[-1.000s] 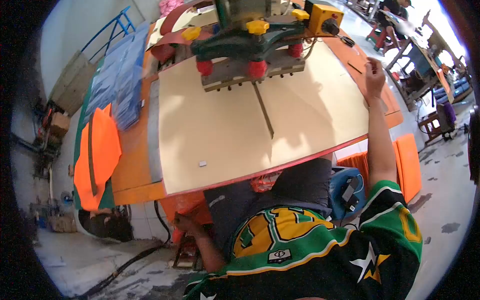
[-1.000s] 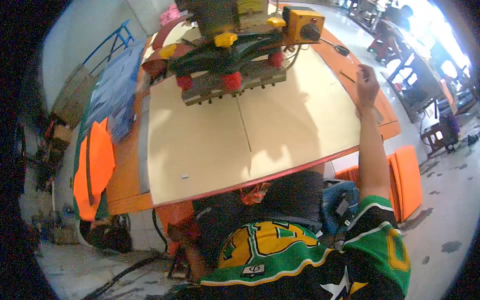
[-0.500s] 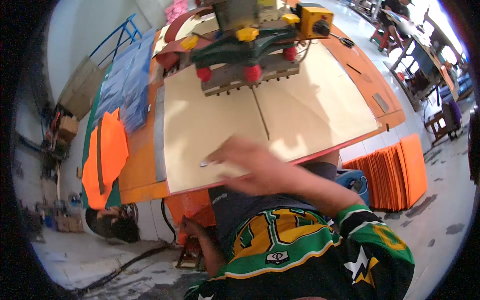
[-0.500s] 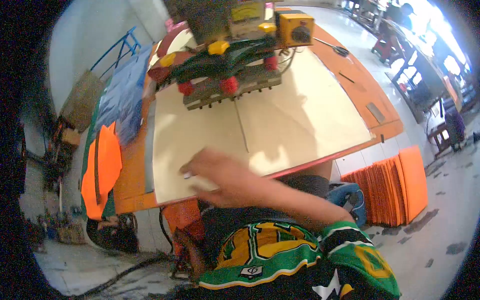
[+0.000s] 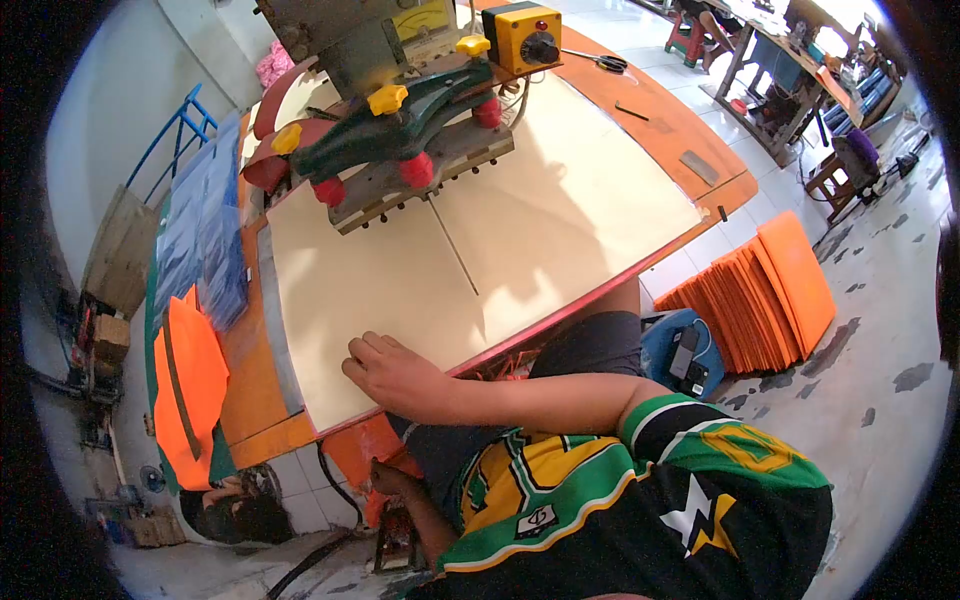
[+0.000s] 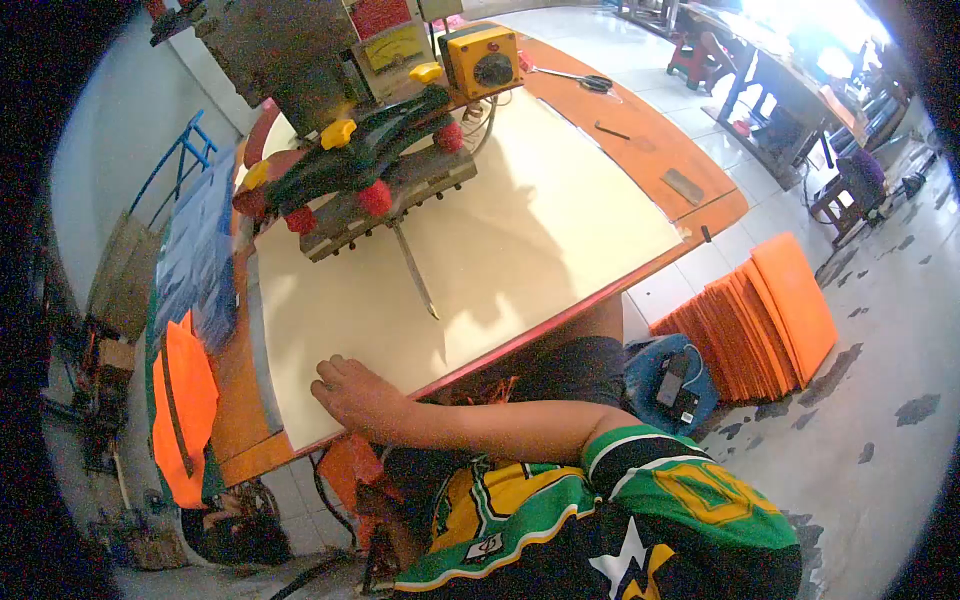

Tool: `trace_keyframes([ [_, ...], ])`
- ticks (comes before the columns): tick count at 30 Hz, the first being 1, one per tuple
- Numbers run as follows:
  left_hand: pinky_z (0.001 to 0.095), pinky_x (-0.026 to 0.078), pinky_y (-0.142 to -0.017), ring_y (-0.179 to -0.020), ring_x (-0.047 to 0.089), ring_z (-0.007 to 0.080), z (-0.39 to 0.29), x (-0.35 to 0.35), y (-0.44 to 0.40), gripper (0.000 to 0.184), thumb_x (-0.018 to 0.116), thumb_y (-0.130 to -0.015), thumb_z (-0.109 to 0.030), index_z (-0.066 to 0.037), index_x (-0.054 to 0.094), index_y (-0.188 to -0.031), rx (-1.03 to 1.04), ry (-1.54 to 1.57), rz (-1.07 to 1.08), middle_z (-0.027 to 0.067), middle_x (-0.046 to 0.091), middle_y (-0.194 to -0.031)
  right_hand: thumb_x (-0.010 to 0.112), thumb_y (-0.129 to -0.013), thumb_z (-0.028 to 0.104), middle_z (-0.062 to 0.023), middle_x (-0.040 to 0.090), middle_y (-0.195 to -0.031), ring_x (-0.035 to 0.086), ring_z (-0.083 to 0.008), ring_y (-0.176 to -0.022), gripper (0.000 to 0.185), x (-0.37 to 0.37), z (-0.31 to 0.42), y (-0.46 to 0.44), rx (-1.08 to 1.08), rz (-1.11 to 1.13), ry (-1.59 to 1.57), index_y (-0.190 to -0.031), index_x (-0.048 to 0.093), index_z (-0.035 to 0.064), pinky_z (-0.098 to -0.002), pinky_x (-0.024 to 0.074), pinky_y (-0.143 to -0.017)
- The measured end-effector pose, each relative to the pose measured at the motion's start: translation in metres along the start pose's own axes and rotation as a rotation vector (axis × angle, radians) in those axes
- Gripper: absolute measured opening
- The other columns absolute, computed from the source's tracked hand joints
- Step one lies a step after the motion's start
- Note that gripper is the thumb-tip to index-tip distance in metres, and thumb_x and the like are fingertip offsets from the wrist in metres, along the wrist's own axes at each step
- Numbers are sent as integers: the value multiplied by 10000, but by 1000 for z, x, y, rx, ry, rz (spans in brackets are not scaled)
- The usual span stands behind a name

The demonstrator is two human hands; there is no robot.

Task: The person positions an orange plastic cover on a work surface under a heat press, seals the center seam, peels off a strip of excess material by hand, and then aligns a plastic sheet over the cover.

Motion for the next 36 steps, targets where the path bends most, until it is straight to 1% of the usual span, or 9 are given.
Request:
trace_keyframes([
  [2, 457, 541, -761, -888, 721, 320, 6, 3, 4, 372, 573, -1010, -269, 29, 794, -1038, -43, 0, 34, 222, 775, -997, 610, -830, 69, -161, 538, -1075, 553, -326, -1025, 200, 1, -4, 0, 21, -23, -28, -1015, 576, 1, -406, 488, -911],
  [7, 443, 542, -759, -865, 720, 327, 19, 24, -13, 343, 580, -1001, -234, 27, 797, -1049, 266, -2, 26, 231, 774, -978, 603, -830, -27, -189, 553, -1054, 556, -381, -1021, 236, 7, -19, -1, 47, -20, -281, -1062, 584, 12, -431, 484, -905],
  [8, 443, 542, -759, -865, 720, 327, 26, 30, -14, 343, 580, -1001, -234, 27, 797, -1049, 267, -4, 28, 231, 774, -978, 603, -830, -27, -189, 553, -1054, 556, -381, -1021, 236, 7, -20, -2, 49, -21, -281, -1062, 584, 12, -431, 484, -905],
  [11, 431, 530, -740, -820, 700, 325, 28, 32, -14, 354, 579, -1017, -245, 35, 793, -1056, 305, 259, 9, 233, 769, -944, 594, -847, -22, -195, 563, -1040, 563, -384, -1024, 235, 7, -23, -4, 72, -21, -313, -1079, 597, 15, -435, 481, -908],
  [13, 432, 505, -699, -746, 660, 310, 29, 34, -8, 372, 572, -1036, -265, 39, 785, -1060, 114, 220, 28, 206, 760, -884, 600, -841, -20, -200, 566, -1039, 567, -388, -1028, 241, 9, -23, -5, 70, -9, -339, -1079, 612, 12, -442, 480, -910],
  [17, 422, 469, -657, -683, 607, 277, 22, 29, -2, 382, 571, -1046, -272, 54, 771, -1035, 276, 190, -26, 174, 732, -789, 608, -835, -14, -206, 567, -1047, 571, -390, -1031, 244, 10, -23, -5, 56, -8, -290, -1078, 622, 8, -444, 480, -920],
  [19, 446, 481, -697, -753, 631, 286, 78, 60, -33, 395, 578, -1040, -289, 59, 763, -1065, 94, 420, 100, 199, 740, -867, 618, -822, -19, -205, 569, -1059, 575, -390, -1046, 257, 9, -21, -5, 45, 10, -286, -1079, 624, -2, -446, 480, -932],
  [29, 458, 492, -786, -871, 649, 310, 16, 10, -16, 397, 567, -1037, -285, 55, 757, -1116, 93, 310, 27, 219, 737, -995, 614, -815, -9, -197, 562, -1069, 566, -383, -1066, 249, 9, -20, -1, 78, 9, -267, -1064, 626, -12, -437, 480, -950],
  [36, 466, 500, -849, -954, 662, 327, -12, -24, -10, 402, 560, -1035, -281, 52, 753, -1152, 89, 252, -22, 233, 735, -1084, 614, -814, 17, -184, 548, -1052, 549, -354, -1037, 203, 3, -20, 6, 117, -71, -132, -1012, 605, -30, -415, 474, -937],
])
Point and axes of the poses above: each hand's wrist, its own y-axis away from the middle knuckle, its own x-axis out of the palm, z = x × y, the point moved 9 cm from there along -y, towards the middle knuckle
